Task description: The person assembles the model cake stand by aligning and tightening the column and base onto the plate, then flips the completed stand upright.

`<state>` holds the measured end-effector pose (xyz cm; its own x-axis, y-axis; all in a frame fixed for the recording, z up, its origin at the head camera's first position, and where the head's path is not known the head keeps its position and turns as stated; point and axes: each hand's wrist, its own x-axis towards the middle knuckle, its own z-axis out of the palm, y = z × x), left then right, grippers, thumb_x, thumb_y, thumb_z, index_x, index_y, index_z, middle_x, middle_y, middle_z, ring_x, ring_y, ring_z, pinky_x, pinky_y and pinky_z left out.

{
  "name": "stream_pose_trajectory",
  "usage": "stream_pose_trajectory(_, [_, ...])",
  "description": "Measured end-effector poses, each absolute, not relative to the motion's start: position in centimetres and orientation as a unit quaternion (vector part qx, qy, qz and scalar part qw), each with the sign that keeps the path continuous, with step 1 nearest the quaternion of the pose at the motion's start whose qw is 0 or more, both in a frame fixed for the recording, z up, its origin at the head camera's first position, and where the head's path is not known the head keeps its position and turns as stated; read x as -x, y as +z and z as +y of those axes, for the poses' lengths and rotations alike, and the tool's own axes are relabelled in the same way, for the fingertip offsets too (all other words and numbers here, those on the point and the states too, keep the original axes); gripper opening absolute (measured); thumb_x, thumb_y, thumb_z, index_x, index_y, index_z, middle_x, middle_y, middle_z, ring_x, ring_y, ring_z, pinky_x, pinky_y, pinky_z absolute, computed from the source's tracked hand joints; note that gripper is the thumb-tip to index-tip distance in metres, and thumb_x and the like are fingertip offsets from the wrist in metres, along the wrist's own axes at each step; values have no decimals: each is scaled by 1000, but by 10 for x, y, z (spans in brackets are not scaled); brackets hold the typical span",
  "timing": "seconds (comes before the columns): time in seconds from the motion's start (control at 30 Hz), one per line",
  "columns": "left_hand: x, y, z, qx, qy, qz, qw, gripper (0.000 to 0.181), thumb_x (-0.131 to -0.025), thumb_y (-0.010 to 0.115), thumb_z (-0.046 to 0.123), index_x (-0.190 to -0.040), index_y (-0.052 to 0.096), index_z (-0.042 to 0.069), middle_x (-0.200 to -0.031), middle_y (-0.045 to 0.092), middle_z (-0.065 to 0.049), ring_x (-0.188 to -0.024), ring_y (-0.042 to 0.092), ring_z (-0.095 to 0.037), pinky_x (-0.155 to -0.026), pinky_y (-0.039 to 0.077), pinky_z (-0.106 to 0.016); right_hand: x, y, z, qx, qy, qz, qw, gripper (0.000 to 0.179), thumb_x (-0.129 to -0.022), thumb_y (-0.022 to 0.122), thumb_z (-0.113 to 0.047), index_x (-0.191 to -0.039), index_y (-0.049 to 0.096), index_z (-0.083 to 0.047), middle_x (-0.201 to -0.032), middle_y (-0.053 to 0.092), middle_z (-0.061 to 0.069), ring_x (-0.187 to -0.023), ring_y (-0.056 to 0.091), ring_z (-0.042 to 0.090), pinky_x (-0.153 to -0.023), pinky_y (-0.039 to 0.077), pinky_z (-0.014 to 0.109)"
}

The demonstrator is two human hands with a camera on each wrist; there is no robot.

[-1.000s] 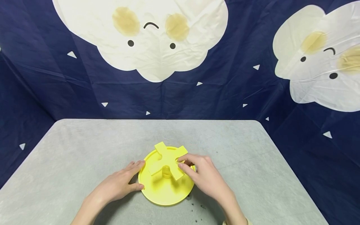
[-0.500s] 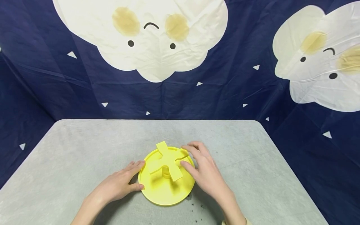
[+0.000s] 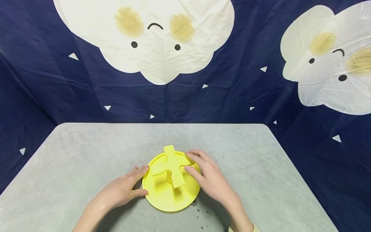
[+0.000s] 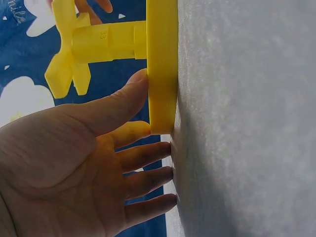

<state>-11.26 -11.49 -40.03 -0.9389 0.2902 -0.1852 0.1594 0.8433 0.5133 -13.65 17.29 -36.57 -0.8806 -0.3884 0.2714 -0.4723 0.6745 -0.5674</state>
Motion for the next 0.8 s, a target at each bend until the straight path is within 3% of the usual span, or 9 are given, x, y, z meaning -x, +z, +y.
stream_pose_trajectory(0.37, [112,-399,-115,-116,254,951,131,76,-81,70,40,-145,38,15,-151,38,-8,-142,30,-34,-113,31,-56,133,-359,172,-234,337,-911,39,26,-91,58,-41,-117,63,-36,-100,62,-25,-88,58,-5,-75,54,24])
stream_pose_trajectory(0.8, [113,-400,-115,-115,252,952,133,77,-80,71,41,-145,38,15,-151,38,-8,-142,30,-34,-113,31,-56,125,-351,167,-248,347,-905,6,27,-92,57,-42,-116,65,-32,-88,64,-24,-78,59,-5,-66,51,18])
